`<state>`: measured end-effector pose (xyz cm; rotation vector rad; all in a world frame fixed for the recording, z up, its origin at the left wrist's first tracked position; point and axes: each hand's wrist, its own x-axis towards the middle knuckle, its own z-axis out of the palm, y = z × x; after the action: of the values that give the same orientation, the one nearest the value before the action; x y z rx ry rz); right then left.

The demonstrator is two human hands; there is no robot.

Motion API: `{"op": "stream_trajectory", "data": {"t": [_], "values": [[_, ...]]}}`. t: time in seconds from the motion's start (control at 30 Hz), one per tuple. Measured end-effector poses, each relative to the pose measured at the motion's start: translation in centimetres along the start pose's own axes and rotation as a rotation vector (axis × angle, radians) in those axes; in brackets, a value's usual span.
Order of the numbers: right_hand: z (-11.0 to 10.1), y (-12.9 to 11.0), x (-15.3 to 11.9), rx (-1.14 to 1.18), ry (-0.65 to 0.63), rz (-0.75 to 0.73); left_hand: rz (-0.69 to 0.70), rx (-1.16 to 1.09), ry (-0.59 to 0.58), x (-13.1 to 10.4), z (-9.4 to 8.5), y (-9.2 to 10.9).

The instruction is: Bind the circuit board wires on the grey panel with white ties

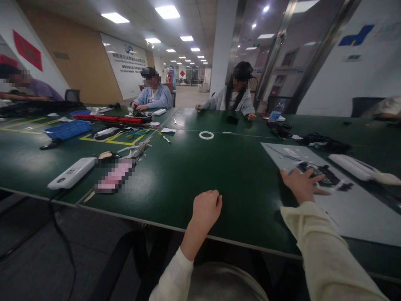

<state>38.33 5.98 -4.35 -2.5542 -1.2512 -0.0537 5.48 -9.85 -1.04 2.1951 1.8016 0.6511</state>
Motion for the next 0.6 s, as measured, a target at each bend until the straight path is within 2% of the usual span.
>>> {"op": "stream_trajectory", "data": {"t": [0.43, 0.6], "values": [[0.1, 0.1, 0.9, 0.007, -0.011, 0.028, 0.014, 0.061, -0.017, 0.0, 0.2, 0.0], [-1.0, 0.8, 1.3, 0.102, -0.042, 0.015, 0.019, 0.067, -0.024, 0.0, 0.3, 0.1]]}}
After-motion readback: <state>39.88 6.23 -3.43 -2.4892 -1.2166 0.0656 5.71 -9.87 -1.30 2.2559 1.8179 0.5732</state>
